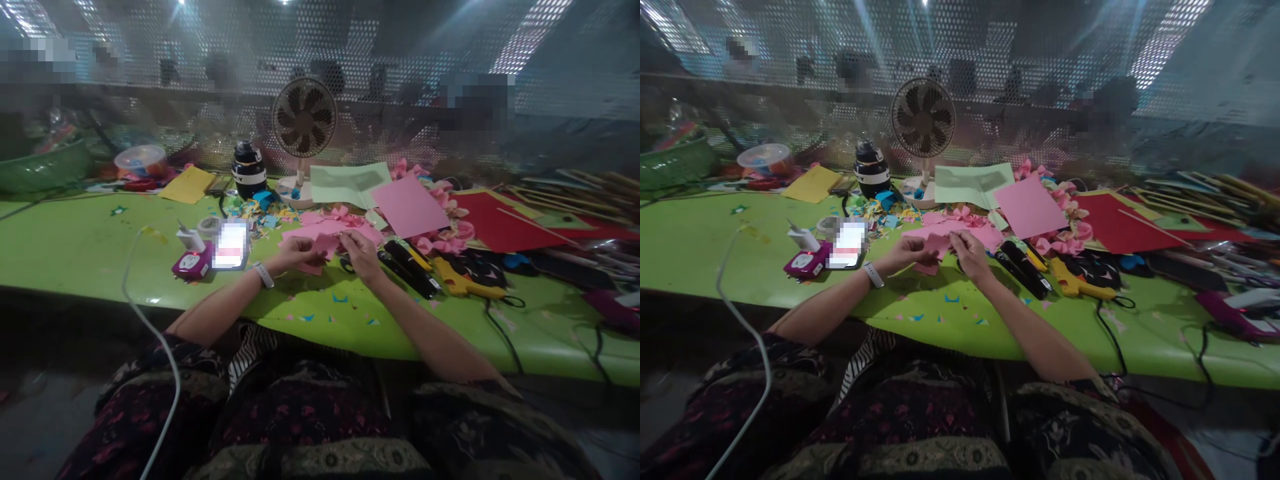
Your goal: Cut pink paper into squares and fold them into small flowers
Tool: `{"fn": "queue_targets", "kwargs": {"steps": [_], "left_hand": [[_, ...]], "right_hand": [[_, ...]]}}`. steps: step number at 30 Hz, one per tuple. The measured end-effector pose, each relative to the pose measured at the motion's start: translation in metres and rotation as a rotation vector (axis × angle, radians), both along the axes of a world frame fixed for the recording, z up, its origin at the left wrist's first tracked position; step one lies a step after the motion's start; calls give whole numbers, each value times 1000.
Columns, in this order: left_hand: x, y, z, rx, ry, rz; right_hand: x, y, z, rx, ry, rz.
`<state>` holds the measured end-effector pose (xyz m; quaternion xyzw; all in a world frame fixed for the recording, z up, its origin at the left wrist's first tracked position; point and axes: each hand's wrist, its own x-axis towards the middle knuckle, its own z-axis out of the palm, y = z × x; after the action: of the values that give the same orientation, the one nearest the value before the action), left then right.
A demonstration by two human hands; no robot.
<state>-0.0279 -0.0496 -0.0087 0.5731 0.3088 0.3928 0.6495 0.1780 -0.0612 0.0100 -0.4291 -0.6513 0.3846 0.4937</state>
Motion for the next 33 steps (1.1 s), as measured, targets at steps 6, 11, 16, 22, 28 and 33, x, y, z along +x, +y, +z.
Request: {"fn": "queue_targets", "kwargs": {"steps": [6,11,16,22,28,33], "left_hand": [[3,5,-4,54,-123,111],[2,0,1,41,-65,121],[-9,2,10,9,60,-21],[-7,4,8,36,52,-2],[-5,3,6,42,41,42],[-12,10,6,41,58,8]], "right_hand": [[-4,1,-6,-55,-101,30],[-6,-1,-7,91,-242,38],[-2,1,-4,79,-246,67],[0,2,-7,18,-248,81],[-2,1,-6,36,-330,122],[5,2,3,125,-555,185]]}}
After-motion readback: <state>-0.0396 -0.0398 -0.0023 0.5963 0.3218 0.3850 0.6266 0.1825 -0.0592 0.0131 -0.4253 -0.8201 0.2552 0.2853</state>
